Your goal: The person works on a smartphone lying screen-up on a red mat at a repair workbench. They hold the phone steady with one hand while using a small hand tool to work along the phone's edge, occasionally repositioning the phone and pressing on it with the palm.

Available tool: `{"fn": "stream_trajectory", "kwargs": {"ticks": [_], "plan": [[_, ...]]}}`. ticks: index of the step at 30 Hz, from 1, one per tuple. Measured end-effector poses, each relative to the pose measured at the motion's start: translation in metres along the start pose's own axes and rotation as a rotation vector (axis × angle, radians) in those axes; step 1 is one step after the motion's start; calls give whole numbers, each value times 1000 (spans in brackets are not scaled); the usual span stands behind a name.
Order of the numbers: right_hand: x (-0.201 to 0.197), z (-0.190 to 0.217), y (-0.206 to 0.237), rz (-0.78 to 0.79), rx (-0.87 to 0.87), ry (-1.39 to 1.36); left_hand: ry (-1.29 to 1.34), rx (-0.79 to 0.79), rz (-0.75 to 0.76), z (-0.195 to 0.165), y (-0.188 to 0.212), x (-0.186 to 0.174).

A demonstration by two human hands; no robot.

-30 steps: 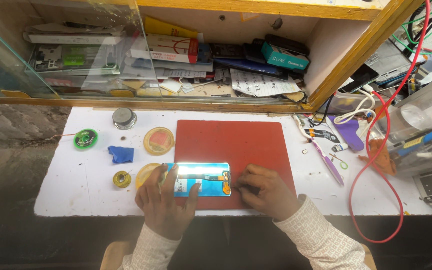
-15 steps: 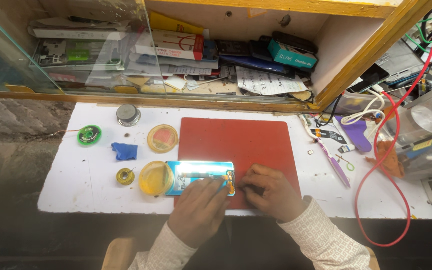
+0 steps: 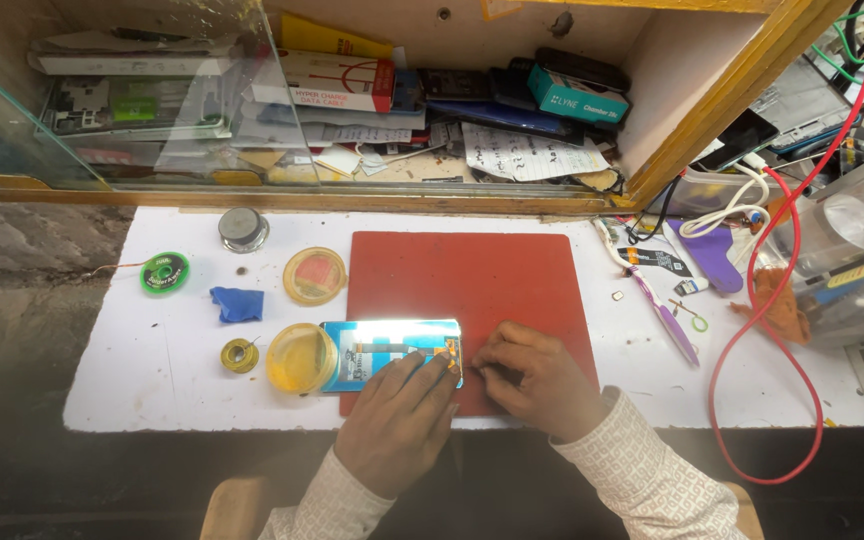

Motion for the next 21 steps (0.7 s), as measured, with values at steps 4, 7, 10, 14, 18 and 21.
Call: {"fn": "stream_trajectory", "kwargs": {"ticks": [4, 7, 10, 14, 18, 21], "plan": [[-1, 1, 0, 35, 28, 30, 49, -16, 24, 1, 1, 1], [-3, 0, 0, 77, 3, 4, 74, -30, 16, 0, 1, 0], [-4, 0, 1, 98, -10, -32, 89, -27, 6, 0, 0, -1], [-5, -1, 1, 105, -6, -39, 92, -35, 12, 0, 1, -2], [-5, -1, 2, 126, 12, -63, 99, -40, 23, 0, 0, -1], [-4, 0, 3, 56, -20, -56, 94, -39, 19, 0, 0, 0]]}}
Point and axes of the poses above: each hand's wrist, its own y-axis away from the middle knuckle, its own x-axis out of the palm, z = x × y, the point moved 1 cm from there along -y, towards the middle knuckle, and after that the axes turned 15 degrees about z, right-handed, at the moved point
